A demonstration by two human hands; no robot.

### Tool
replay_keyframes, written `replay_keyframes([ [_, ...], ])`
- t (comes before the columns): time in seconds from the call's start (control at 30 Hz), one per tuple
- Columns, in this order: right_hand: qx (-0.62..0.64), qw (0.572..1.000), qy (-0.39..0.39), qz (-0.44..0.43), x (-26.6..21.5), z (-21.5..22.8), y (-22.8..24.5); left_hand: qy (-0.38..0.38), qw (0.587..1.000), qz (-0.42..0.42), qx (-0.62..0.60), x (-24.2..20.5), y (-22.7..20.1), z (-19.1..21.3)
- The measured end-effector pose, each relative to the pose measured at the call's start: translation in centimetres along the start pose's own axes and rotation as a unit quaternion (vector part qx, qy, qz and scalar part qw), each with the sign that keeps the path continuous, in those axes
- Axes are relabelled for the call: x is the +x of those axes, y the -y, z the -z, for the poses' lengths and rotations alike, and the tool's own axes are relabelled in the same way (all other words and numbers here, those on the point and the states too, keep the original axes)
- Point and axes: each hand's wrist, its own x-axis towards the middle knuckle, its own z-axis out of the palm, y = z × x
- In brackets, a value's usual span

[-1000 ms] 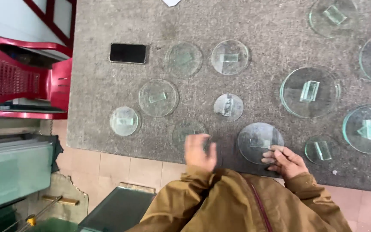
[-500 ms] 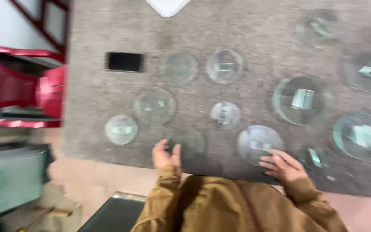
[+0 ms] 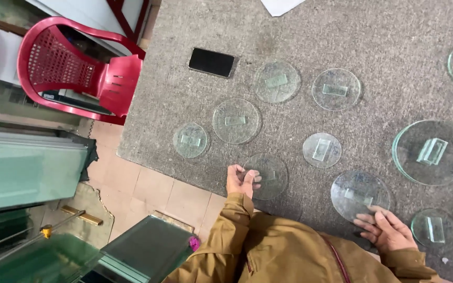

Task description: Measuring and marking various circular and rectangular glass pieces using a tape measure and a pen on a workshop table.

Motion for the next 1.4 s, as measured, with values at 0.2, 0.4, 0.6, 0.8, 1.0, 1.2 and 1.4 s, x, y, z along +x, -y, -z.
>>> replay_keyframes([
  [0.2,0.011,0.999,0.031,0.014,0.6,1.1,-1.0,0.061,0.996,-0.007,-0.063,0.6,-0.6,-0.3],
  [0.4,0.015,0.999,0.034,0.028,0.4,0.0,-1.0,-0.01,0.987,0.001,0.162,1.1,-2.4,0.0],
  [0.6,0.037,0.999,-0.004,0.006,-1.0,-1.5,1.3,-0.05,0.89,-0.132,0.433,1.7,-2.0,1.3],
  [0.8,0.036,0.999,-0.017,-0.016,-0.2,-1.4,0.4,-0.122,0.846,-0.225,0.468,-3.3,-4.9,-1.5],
  [1.0,0.056,0.998,0.011,0.006,0.4,-0.6,-0.7,0.12,0.85,-0.186,0.478,-8.4,-7.0,-8.3],
  [1.2,0.072,0.997,0.024,0.018,-0.4,-0.7,-0.7,0.369,0.821,-0.049,0.433,-8.3,-0.8,-13.8],
  [1.4,0.065,0.996,0.028,0.051,0.4,-0.2,-1.4,0.431,0.845,0.023,0.315,-7.5,1.6,-17.0],
])
